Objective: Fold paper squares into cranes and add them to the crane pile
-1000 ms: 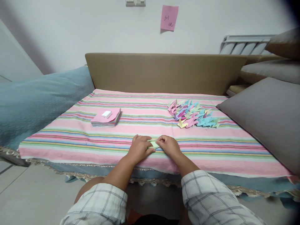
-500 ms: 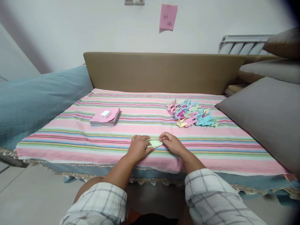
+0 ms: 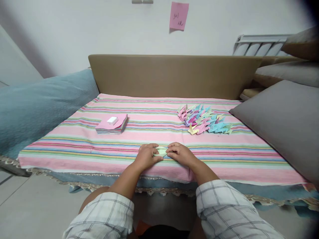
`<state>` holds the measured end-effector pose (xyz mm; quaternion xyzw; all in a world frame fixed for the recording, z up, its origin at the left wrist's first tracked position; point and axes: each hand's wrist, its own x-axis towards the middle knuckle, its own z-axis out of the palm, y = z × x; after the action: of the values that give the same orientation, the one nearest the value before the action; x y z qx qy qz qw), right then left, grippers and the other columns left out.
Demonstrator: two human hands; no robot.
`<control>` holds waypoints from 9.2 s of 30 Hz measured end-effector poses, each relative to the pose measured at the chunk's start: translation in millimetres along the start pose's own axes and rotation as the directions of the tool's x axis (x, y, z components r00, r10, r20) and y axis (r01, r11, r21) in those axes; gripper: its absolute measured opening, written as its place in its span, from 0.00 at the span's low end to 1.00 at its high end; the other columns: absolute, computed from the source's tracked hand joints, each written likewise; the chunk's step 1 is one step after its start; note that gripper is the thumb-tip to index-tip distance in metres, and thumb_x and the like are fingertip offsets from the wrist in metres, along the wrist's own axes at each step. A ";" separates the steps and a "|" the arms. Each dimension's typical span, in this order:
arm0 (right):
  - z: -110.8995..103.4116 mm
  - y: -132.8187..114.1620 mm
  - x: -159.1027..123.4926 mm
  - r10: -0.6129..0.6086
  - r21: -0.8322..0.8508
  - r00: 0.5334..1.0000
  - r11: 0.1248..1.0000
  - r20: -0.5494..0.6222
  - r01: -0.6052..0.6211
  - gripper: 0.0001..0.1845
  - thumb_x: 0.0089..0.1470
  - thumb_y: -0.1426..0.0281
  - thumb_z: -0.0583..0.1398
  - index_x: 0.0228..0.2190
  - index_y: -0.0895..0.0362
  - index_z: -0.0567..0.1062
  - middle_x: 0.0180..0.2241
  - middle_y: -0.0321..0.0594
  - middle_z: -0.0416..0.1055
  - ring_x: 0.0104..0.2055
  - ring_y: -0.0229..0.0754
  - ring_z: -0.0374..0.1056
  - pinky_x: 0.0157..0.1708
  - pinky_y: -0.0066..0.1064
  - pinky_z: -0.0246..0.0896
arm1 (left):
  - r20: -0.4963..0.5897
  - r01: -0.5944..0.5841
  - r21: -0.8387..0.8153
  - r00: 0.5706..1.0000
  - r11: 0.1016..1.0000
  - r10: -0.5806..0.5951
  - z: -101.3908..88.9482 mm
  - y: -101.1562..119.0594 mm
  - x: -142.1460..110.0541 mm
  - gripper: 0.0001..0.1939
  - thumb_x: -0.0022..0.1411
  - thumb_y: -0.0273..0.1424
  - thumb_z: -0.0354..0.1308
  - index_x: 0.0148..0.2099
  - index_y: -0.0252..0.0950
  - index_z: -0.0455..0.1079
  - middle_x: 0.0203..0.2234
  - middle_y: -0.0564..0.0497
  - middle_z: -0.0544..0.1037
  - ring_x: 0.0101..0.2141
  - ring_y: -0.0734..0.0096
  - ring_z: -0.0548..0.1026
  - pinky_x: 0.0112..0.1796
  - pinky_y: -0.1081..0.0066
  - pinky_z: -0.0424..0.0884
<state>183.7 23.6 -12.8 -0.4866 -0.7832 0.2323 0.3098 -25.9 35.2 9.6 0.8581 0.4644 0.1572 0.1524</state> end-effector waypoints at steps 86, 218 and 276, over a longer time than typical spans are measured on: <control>18.6 -23.1 1.0 0.090 -0.056 0.996 0.994 -0.022 -0.091 0.10 0.50 0.61 0.60 0.30 0.52 0.79 0.47 0.43 0.67 0.51 0.49 0.61 0.51 0.42 0.55 | 0.041 0.140 -0.156 0.990 0.978 -0.135 -21.2 -21.0 -6.1 0.08 0.46 0.31 0.65 0.33 0.41 0.78 0.47 0.49 0.74 0.48 0.61 0.72 0.49 0.68 0.66; 25.7 -37.7 3.8 0.213 -0.208 0.972 0.951 -0.104 -0.230 0.05 0.47 0.66 0.61 0.24 0.54 0.75 0.42 0.40 0.70 0.46 0.44 0.63 0.47 0.34 0.54 | 0.011 -0.137 0.393 0.989 0.909 0.145 33.8 20.9 -68.3 0.26 0.61 0.25 0.44 0.61 0.29 0.54 0.59 0.38 0.60 0.60 0.53 0.55 0.55 0.55 0.57; 25.0 -39.2 4.3 0.225 -0.202 0.970 0.950 -0.088 -0.238 0.07 0.47 0.65 0.61 0.22 0.55 0.73 0.43 0.40 0.70 0.45 0.45 0.62 0.45 0.35 0.54 | -0.016 0.240 0.420 0.966 0.875 -0.257 -17.5 7.6 -63.6 0.19 0.54 0.36 0.58 0.48 0.37 0.65 0.40 0.45 0.69 0.44 0.58 0.68 0.40 0.62 0.68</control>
<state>140.3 9.6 -3.0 -0.6123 -0.7307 0.1668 0.2517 -60.5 -20.5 20.3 0.8071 0.5902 0.0159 -0.0068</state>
